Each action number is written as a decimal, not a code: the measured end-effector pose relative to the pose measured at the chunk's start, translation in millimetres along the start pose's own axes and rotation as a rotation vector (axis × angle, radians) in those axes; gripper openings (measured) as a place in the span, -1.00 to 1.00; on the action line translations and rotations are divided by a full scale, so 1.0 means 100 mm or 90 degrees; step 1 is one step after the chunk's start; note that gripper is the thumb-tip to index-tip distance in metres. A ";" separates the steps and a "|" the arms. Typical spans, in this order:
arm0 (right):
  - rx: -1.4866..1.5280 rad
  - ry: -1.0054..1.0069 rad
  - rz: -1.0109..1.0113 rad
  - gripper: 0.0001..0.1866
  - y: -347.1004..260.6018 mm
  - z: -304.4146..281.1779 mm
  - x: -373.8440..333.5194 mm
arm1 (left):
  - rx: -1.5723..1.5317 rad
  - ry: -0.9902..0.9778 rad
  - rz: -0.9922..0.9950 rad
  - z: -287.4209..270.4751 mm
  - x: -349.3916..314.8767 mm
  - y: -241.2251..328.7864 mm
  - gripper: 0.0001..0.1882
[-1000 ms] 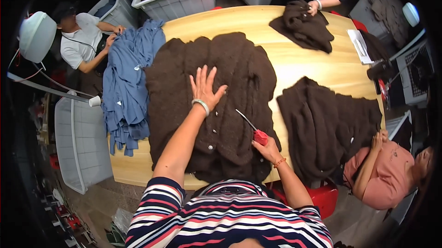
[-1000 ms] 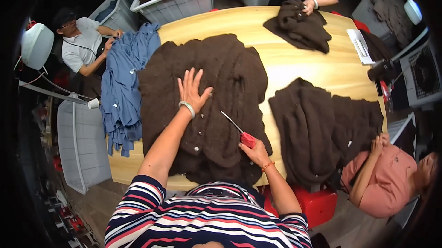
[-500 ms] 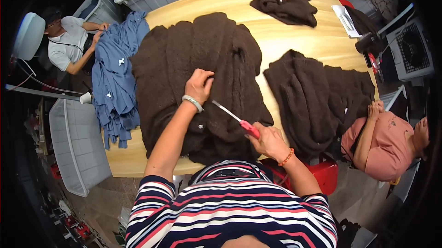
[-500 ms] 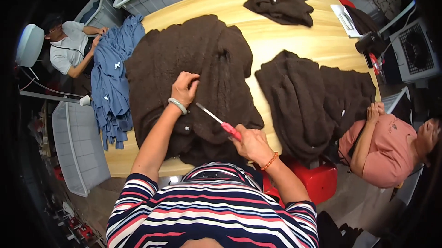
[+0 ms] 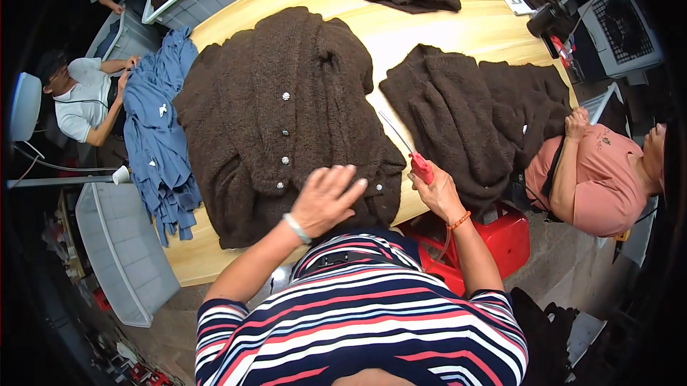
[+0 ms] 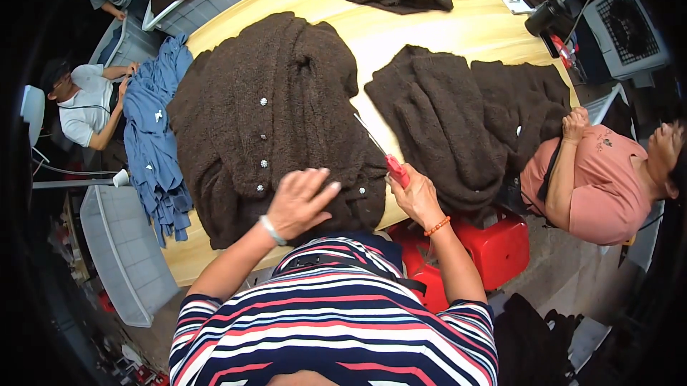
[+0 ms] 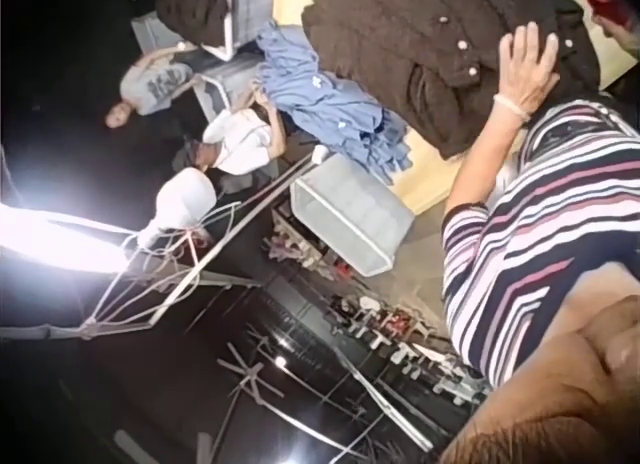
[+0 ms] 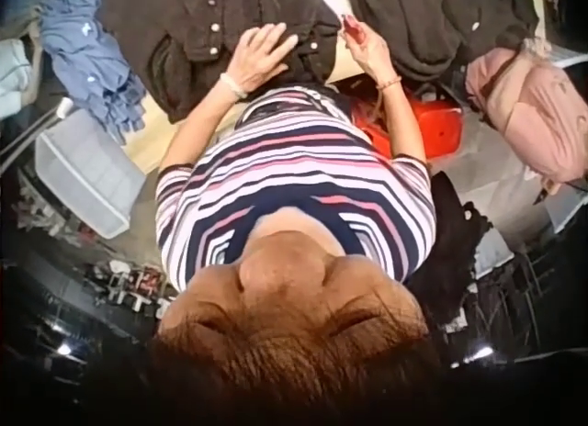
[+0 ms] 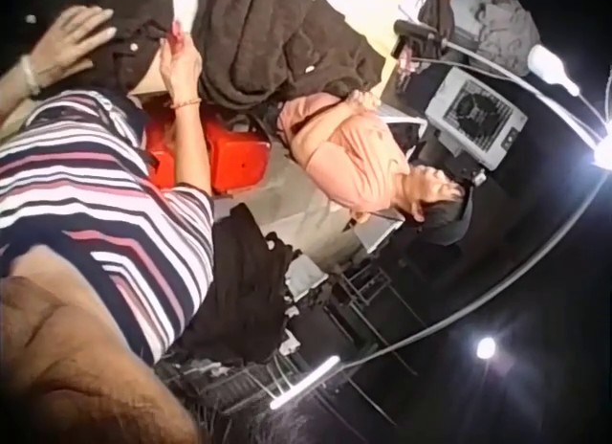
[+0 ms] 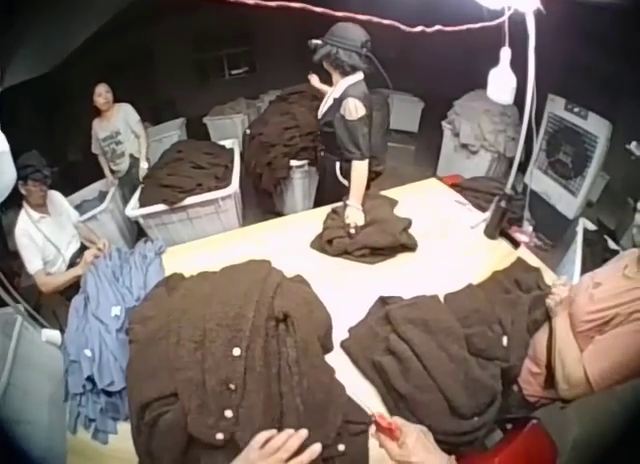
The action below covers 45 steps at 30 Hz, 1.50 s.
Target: Trimming excess threads from garments using scissors.
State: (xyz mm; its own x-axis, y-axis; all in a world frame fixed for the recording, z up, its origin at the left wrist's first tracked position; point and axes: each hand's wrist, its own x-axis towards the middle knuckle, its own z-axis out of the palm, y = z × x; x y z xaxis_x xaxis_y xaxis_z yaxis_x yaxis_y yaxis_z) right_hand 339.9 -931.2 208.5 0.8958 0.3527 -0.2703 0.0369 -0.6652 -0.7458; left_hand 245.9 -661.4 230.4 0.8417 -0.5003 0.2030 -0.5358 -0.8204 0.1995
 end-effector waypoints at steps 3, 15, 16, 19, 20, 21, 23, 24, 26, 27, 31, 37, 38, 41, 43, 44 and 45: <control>0.009 -0.005 0.031 -0.74 0.01 -0.02 0.01 | 0.148 -0.021 -0.008 0.45 0.29 0.10 -0.54; 0.047 0.030 0.025 -0.75 -0.02 -0.22 -0.11 | -0.811 0.512 -0.605 -0.59 0.46 -0.73 -0.81; 0.048 0.031 0.016 -0.76 -0.07 -0.24 -0.10 | -0.924 0.636 -0.576 -0.86 0.39 -0.77 -0.78; 0.040 -0.011 -0.058 -0.77 -0.32 -0.21 -0.09 | -0.957 0.639 -0.567 -0.76 -0.13 -0.97 -0.64; 0.023 -0.032 -0.100 -0.77 -0.42 -0.19 -0.08 | -0.935 0.618 -0.577 -0.60 -0.26 -0.98 -0.66; 0.009 -0.059 -0.118 -0.78 -0.61 -0.19 -0.10 | -0.980 0.624 -0.573 -0.50 -0.32 -0.93 -0.64; -0.073 -0.100 -0.182 -0.77 -0.87 -0.14 -0.13 | -1.013 0.647 -0.586 -0.30 -0.32 -0.82 -0.63; -0.115 -0.145 -0.195 -0.76 -1.00 -0.14 -0.14 | -0.998 0.666 -0.604 -0.20 -0.31 -0.78 -0.63; -0.175 -0.175 -0.261 -0.78 -1.14 -0.09 -0.20 | -0.923 0.690 -0.624 0.00 -0.31 -0.76 -0.69; -0.189 -0.201 -0.261 -0.78 -1.25 -0.09 -0.23 | -0.908 0.684 -0.636 0.04 -0.34 -0.76 -0.70; -0.229 -0.238 -0.257 -0.77 -1.36 -0.07 -0.23 | -0.804 0.688 -0.612 0.10 -0.39 -0.74 -0.75; -0.203 -0.285 -0.284 -0.75 -1.45 0.02 -0.17 | -0.702 0.596 -0.618 0.18 -0.49 -0.83 -0.76; -0.202 -0.284 -0.286 -0.75 -1.48 0.03 -0.14 | -0.685 0.580 -0.610 0.16 -0.49 -0.86 -0.77; -0.202 -0.200 -0.260 -0.77 -1.49 -0.01 -0.09 | -0.671 0.546 -0.616 0.04 -0.46 -0.78 -0.74; -0.212 -0.213 -0.301 -0.77 -1.48 0.01 -0.12 | -0.560 0.488 -0.634 0.00 -0.48 -0.81 -0.72; -0.206 -0.217 -0.320 -0.77 -1.47 0.02 -0.15 | -0.580 0.535 -0.617 0.07 -0.52 -0.84 -0.70; -0.199 -0.208 -0.318 -0.77 -1.44 0.04 -0.15 | -0.573 0.525 -0.618 0.12 -0.53 -0.87 -0.70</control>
State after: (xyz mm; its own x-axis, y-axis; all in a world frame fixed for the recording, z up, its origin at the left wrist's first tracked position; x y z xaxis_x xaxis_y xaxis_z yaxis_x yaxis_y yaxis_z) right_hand 319.3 -838.3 317.5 0.5595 0.8161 -0.1451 0.5833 -0.5120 -0.6306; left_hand 248.5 -566.7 190.6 0.7700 0.6360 0.0507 0.0563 -0.1468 0.9876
